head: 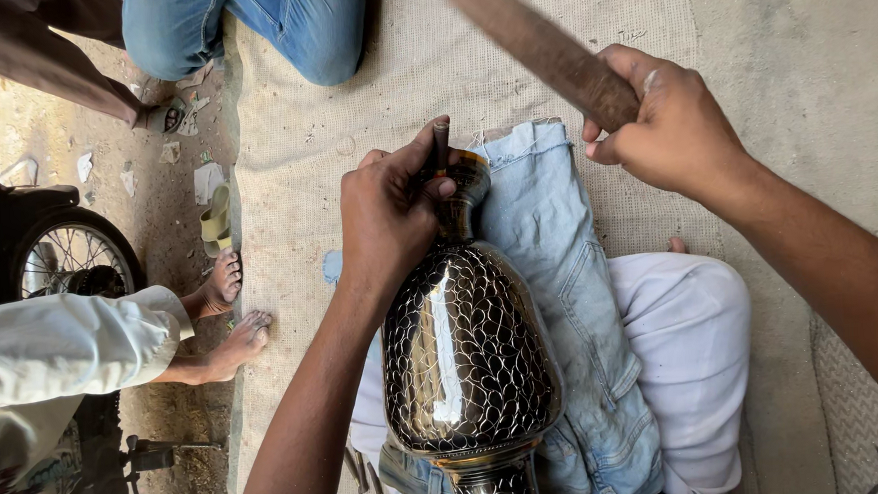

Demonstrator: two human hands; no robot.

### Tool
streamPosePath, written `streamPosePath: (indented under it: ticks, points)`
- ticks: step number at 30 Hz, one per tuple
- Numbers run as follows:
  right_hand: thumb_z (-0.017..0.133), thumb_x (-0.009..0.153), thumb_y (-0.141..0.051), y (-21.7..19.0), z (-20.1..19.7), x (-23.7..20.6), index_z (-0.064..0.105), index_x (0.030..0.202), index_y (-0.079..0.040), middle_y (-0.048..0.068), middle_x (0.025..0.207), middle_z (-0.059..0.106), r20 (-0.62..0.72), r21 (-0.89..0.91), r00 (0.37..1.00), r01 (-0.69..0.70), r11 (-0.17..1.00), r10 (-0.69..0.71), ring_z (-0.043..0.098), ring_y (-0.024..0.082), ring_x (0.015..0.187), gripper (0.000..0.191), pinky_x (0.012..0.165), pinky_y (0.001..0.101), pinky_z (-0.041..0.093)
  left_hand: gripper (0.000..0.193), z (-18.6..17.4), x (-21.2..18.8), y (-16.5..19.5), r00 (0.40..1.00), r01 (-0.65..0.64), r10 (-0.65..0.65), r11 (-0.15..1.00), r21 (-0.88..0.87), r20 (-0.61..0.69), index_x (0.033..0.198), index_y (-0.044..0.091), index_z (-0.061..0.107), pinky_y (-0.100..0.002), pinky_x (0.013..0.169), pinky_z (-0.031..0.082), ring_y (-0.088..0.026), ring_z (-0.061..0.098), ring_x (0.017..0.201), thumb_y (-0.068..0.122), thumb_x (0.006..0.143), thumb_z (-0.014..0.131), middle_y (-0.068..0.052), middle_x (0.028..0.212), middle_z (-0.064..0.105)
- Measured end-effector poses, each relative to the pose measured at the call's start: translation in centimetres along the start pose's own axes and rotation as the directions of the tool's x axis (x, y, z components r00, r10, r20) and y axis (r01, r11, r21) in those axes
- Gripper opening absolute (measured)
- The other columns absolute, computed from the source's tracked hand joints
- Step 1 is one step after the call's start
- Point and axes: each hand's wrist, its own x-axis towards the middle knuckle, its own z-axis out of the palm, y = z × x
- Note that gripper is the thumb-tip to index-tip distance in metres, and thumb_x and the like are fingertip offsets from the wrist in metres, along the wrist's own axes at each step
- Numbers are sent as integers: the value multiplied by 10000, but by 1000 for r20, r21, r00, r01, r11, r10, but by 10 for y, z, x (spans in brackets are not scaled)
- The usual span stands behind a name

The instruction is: The person sits on the ground with a decorative brass vase on their lap and engraves its surface, holding a small chisel against the metal and striking it with a wooden mallet. They rotate the vase to reach different areas and continue chasing the pattern along the neck and body.

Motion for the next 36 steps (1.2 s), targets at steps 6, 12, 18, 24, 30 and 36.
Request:
streamPosePath:
  ticks: [6, 12, 18, 24, 30, 36]
  points:
    - [682, 821, -9, -5, 10, -1, 681, 1136, -168, -2, 759, 712, 61, -133, 998, -19, 991, 27, 672, 104, 652, 353, 578, 300, 521, 475, -6, 3, 2, 1000, 4, -4, 997, 73, 8, 1255, 133, 739, -348, 742, 548, -190, 609, 738, 5, 799, 776, -55, 893, 783]
    - [658, 864, -64, -30, 1, 8, 706, 1127, -163, 34, 615, 634, 88, -362, 988, -87, 928, 126, 538, 110, 462, 285, 447, 338, 404, 536, -10, -2, 5, 997, -32, 39, 994, 107, -66, 1269, 94, 724, -403, 773, 544, -273, 662, 778, -10, 747, 789, -146, 913, 783]
    - [562, 949, -95, -67, -15, 21, 684, 1200, -193, 49, 587, 598, 106, -472, 990, -36, 881, 98, 444, 142, 390, 296, 379, 330, 371, 528, -15, -12, -8, 979, 135, -149, 985, -109, -140, 1286, 80, 687, -328, 767, 621, -159, 755, 833, 113, 786, 851, -139, 1048, 777]
    - [571, 965, -87, -100, -16, 31, 692, 1216, -199, 53, 575, 606, 135, -625, 991, 100, 774, -19, 518, 162, 427, 300, 441, 353, 441, 553, -19, -18, -24, 971, 152, -188, 962, -225, -148, 1291, 87, 689, -308, 776, 625, -122, 758, 829, 127, 769, 867, -128, 1042, 788]
    - [633, 782, -14, -118, -13, 32, 723, 1161, -207, 35, 638, 642, 185, -760, 980, 188, 623, -71, 617, 197, 497, 435, 481, 407, 525, 527, -20, -19, -30, 964, 148, -200, 952, -266, -178, 1256, 92, 722, -292, 726, 606, -101, 709, 753, 158, 761, 889, -95, 939, 791]
    - [617, 878, -57, -123, -16, 35, 713, 1238, -212, 73, 626, 692, 92, -706, 994, 112, 699, -66, 635, 197, 490, 403, 516, 401, 517, 560, -22, -20, -34, 961, 103, -160, 964, -244, -225, 1306, 114, 699, -302, 743, 575, -111, 671, 743, 167, 778, 876, -81, 911, 794]
